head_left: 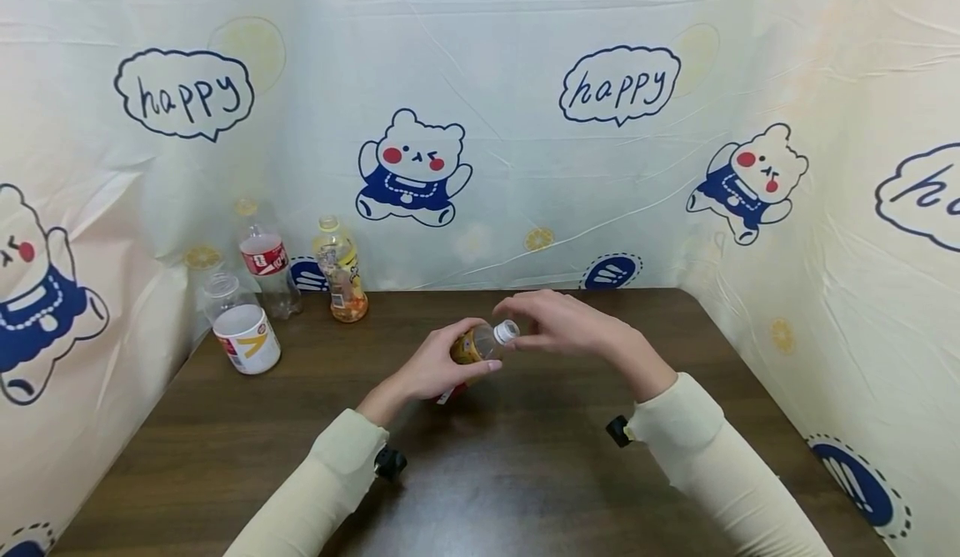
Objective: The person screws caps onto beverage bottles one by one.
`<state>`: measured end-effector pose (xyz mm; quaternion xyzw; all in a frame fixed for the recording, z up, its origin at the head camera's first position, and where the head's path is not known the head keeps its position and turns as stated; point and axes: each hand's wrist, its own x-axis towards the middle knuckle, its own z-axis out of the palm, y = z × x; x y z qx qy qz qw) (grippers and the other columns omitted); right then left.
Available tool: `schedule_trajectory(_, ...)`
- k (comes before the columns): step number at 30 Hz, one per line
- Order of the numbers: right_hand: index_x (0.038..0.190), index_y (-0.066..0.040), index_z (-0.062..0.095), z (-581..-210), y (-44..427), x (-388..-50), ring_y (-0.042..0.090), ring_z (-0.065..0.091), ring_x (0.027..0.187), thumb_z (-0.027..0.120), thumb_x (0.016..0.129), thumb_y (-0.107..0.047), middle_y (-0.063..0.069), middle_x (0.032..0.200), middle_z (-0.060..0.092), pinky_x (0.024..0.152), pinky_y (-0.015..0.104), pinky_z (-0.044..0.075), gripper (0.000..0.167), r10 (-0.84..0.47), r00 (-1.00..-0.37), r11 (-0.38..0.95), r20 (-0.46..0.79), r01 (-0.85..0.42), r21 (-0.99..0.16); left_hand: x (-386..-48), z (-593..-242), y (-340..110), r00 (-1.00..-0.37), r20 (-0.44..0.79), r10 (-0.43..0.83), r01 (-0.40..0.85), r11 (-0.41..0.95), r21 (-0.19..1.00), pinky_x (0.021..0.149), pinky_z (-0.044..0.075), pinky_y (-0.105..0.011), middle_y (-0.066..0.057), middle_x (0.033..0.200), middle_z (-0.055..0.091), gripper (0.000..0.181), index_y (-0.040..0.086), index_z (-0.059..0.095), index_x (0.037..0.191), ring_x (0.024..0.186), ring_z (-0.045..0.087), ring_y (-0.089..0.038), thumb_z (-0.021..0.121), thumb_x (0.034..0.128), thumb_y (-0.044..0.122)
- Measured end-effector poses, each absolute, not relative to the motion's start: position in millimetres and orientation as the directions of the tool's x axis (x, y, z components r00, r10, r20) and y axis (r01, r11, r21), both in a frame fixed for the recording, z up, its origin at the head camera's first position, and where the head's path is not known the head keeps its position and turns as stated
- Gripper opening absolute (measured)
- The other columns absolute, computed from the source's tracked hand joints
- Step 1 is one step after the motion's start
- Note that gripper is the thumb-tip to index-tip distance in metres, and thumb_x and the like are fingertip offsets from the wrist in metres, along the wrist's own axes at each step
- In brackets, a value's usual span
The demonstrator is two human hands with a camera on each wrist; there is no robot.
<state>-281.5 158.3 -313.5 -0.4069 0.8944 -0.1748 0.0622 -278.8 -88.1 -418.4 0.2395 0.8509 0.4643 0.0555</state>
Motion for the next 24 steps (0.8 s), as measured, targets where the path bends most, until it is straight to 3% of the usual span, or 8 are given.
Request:
schedule_trajectory(6,0.111,-0.019,0.072,-316.9,155.6,-283.4,0.008,0.057,0.071,0.072,0.097,-0.035,-0.010,0.088,0.067,0.064,0.027,0.051,0.021,-0.708,-0.706,0.669,0.040,-0.687,-0.282,-278.1,-418.3,-86.3,-0.880,0.133,0.456,0.360,0.460,0.812,0.093,0.054,-0.042,0.000,0.128,0.062,0.065,0.026,0.053,0.145,0.109,0.059,-0.021,0.078,0.0889,0.049)
schedule_trajectory(11,0.092,-0.020,0.073,-318.8,153.7,-282.2,0.009,0.050,0.058,0.062,0.101,-0.049,-0.010,0.065,0.058,0.055,0.028,0.044,0.032,-0.673,-0.739,0.721,0.042,-0.668,-0.184,-276.9,-417.7,-86.9,-0.890,0.125,0.439,0.347,0.473,0.810,0.094,0.053,-0.043,-0.002,0.130,0.061,0.067,0.025,0.052,0.145,0.109,0.058,-0.021,0.077,0.0887,0.050)
schedule_trajectory(13,0.095,-0.020,0.075,-318.3,154.4,-281.3,0.009,0.052,0.059,0.060,0.101,-0.050,-0.011,0.067,0.059,0.057,0.028,0.046,0.034,-0.665,-0.746,0.726,0.044,-0.659,-0.195,-276.6,-418.0,-87.8,-0.893,0.123,0.433,0.343,0.477,0.809,0.094,0.053,-0.043,-0.003,0.131,0.061,0.067,0.026,0.052,0.146,0.110,0.058,-0.022,0.077,0.0887,0.050)
schedule_trajectory(16,0.112,-0.022,0.073,-317.2,156.6,-280.6,0.008,0.056,0.066,0.063,0.100,-0.049,-0.012,0.078,0.064,0.062,0.028,0.049,0.031,-0.664,-0.746,0.719,0.043,-0.653,-0.237,-276.3,-418.2,-88.7,-0.892,0.122,0.435,0.342,0.474,0.811,0.095,0.053,-0.045,-0.002,0.130,0.061,0.066,0.026,0.052,0.145,0.110,0.058,-0.022,0.077,0.0888,0.050)
schedule_trajectory(20,0.132,-0.023,0.063,-316.8,157.8,-281.1,0.009,0.060,0.077,0.070,0.097,-0.039,-0.012,0.096,0.067,0.069,0.028,0.053,0.039,-0.705,-0.708,0.666,0.022,-0.673,-0.322,-276.3,-418.2,-88.9,-0.890,0.122,0.439,0.342,0.468,0.815,0.096,0.053,-0.045,0.000,0.130,0.061,0.065,0.027,0.052,0.145,0.111,0.058,-0.022,0.077,0.0888,0.050)
schedule_trajectory(24,0.129,-0.019,0.065,-317.5,156.5,-282.0,0.010,0.061,0.079,0.072,0.097,-0.031,-0.009,0.102,0.068,0.071,0.028,0.055,0.035,-0.743,-0.668,0.616,0.025,-0.699,-0.364,-275.6,-417.7,-88.1,-0.888,0.120,0.443,0.341,0.462,0.818,0.096,0.053,-0.045,0.000,0.130,0.061,0.066,0.027,0.052,0.145,0.111,0.058,-0.021,0.077,0.0887,0.050)
